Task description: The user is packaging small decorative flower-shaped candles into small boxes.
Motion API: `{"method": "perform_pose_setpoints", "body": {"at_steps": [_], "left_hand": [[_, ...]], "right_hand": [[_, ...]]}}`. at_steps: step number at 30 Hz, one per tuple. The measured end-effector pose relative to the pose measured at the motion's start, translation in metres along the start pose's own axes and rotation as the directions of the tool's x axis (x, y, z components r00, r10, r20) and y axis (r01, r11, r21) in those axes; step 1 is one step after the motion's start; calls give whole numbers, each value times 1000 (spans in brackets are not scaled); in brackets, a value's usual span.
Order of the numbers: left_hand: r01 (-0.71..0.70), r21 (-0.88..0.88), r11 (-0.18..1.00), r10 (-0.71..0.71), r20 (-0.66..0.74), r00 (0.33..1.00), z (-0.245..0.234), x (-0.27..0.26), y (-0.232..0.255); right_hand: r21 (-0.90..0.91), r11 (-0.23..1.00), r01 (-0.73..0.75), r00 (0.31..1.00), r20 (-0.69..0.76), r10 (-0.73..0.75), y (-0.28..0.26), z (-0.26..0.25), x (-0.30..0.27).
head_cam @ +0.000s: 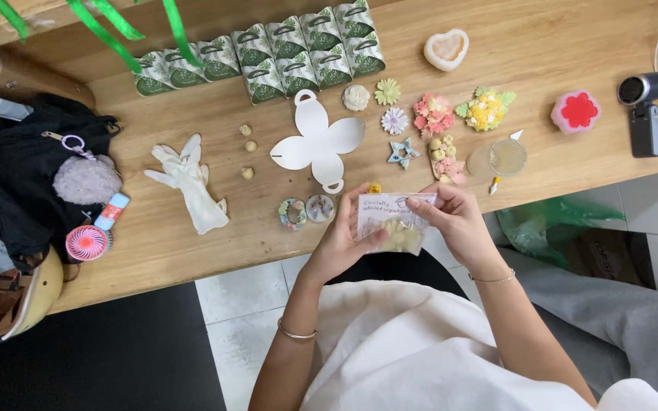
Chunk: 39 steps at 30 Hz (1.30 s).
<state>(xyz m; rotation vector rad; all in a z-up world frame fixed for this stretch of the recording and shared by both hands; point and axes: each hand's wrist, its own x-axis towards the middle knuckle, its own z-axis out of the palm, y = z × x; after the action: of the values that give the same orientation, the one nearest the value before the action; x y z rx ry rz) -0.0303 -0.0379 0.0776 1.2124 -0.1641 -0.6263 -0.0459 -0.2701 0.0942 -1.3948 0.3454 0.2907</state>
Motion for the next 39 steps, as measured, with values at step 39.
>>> {"method": "perform_pose_setpoints", "body": {"at_steps": [39], "left_hand": [[-14,-18,1000,14,-7,1000,-120,43,56]], "right_hand": [[217,940,-264,960,159,232,-8,84,105]]}}
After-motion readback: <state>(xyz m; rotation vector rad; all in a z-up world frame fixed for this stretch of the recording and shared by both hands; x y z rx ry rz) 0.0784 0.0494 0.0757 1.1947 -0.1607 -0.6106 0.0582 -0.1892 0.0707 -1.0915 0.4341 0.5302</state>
